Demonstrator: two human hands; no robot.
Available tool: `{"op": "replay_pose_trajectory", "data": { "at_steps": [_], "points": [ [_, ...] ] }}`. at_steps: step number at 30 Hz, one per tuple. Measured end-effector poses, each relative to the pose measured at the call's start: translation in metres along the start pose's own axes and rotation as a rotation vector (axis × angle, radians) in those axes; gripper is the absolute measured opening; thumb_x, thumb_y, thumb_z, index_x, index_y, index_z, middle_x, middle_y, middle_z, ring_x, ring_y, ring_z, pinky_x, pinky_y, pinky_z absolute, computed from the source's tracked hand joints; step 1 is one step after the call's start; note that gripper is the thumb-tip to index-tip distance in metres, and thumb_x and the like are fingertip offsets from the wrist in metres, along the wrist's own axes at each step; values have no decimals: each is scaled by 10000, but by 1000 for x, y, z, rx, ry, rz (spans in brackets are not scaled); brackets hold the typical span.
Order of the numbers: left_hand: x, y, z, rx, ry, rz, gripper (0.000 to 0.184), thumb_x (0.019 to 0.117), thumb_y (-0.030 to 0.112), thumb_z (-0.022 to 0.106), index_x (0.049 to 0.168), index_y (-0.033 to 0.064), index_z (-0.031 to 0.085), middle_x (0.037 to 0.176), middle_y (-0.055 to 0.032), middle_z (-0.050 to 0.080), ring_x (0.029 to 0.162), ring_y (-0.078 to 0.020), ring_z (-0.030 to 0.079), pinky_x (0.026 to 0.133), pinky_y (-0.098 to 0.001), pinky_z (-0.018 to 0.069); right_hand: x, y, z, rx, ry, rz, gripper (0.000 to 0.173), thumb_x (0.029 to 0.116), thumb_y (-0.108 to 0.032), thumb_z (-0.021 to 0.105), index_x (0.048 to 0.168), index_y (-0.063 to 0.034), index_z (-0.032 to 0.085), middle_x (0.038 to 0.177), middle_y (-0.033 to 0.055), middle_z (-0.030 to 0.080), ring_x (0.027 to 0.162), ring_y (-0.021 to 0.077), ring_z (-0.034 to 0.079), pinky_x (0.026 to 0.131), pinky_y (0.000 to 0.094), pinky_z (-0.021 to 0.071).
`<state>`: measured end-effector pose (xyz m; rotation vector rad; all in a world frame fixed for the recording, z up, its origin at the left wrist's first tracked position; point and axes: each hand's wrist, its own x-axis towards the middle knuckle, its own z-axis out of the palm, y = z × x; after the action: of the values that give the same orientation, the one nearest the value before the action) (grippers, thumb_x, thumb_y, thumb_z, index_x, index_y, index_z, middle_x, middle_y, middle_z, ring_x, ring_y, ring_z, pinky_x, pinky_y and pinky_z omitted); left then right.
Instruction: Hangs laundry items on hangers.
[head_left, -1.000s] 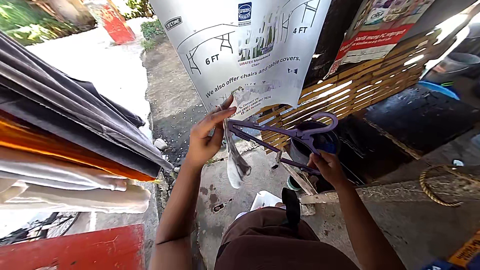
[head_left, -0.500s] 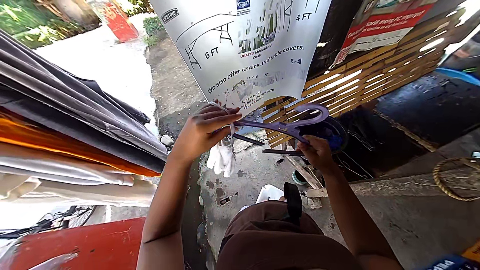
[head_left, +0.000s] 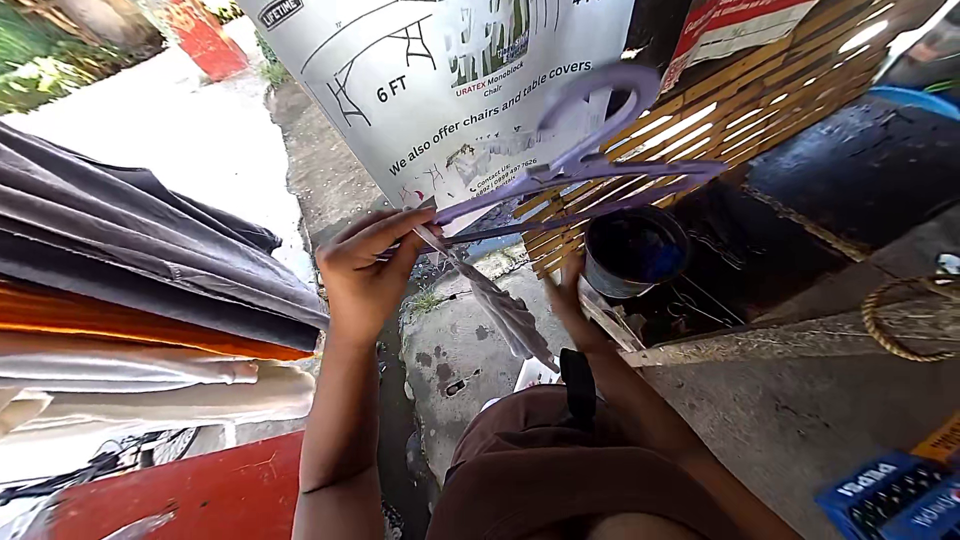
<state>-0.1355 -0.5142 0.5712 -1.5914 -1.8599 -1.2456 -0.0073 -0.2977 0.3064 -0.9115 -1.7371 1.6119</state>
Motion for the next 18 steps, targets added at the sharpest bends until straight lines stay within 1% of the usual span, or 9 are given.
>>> {"op": "replay_pose_trajectory", "data": {
  "at_steps": [2,3,4,5,7,9,11,15,18],
  "points": [
    [4,7,0,-82,39,13,178,956,10,669,1119,-33,729,1061,-50,747,973,-43,702,872,-192,574,-9,28,19,-222,-309,218,1063,891,-332,784,1597,78,103,1579,381,286,1471,463,350,1205,542,320],
    [6,10,-1,-97,62,11,183,958,18,674,1129,-19,728,1072,-20,746,979,-37,703,873,-193,579,-14,34,21,-246,-445,359,1045,922,-361,757,1614,33,79,1562,349,348,1436,428,421,1180,525,371],
    [7,12,-4,-98,86,8,185,958,25,679,1133,-7,729,1081,-1,746,982,-34,705,872,-193,583,-18,37,19,-235,-565,490,965,967,-399,703,1618,-6,109,1529,299,432,1384,371,503,1142,492,429],
    [7,11,-8,-89,110,9,185,959,34,684,1136,2,730,1086,13,744,983,-30,704,872,-193,584,-20,41,14,-210,-651,592,839,995,-433,655,1593,-23,233,1463,260,520,1305,331,570,1086,474,473],
    [3,6,-18,-77,156,6,186,962,56,690,1139,23,734,1084,29,744,973,-32,706,870,-206,587,-19,53,1,-159,-786,696,525,1051,-407,563,1383,-1,535,1192,174,649,1016,219,647,893,400,535],
    [-4,-3,-31,-107,199,-11,192,958,87,707,1147,71,739,1083,50,751,954,-55,719,867,-246,602,-15,65,-11,-134,-930,741,374,1093,-325,493,1216,7,613,979,79,655,820,118,637,763,324,547],
    [-12,-9,-46,-165,236,-57,208,956,90,711,1159,122,740,1091,66,754,945,-84,732,868,-284,621,-15,66,-20,-147,-1023,736,283,1098,-221,469,1173,7,619,920,41,648,770,79,625,727,292,543],
    [-30,-20,-73,-174,289,-116,227,961,76,696,1169,158,738,1090,85,757,947,-95,736,881,-304,626,-8,44,-36,-441,-1111,609,296,1081,-145,511,1260,81,580,1134,186,626,901,163,600,853,359,515],
    [-42,-28,-85,-131,302,-121,213,956,70,700,1153,144,732,1068,88,755,928,-92,734,866,-299,622,6,28,-51,-624,-989,579,367,1108,-180,430,1353,78,515,1299,269,592,1074,300,641,949,453,509]
  ]
}}
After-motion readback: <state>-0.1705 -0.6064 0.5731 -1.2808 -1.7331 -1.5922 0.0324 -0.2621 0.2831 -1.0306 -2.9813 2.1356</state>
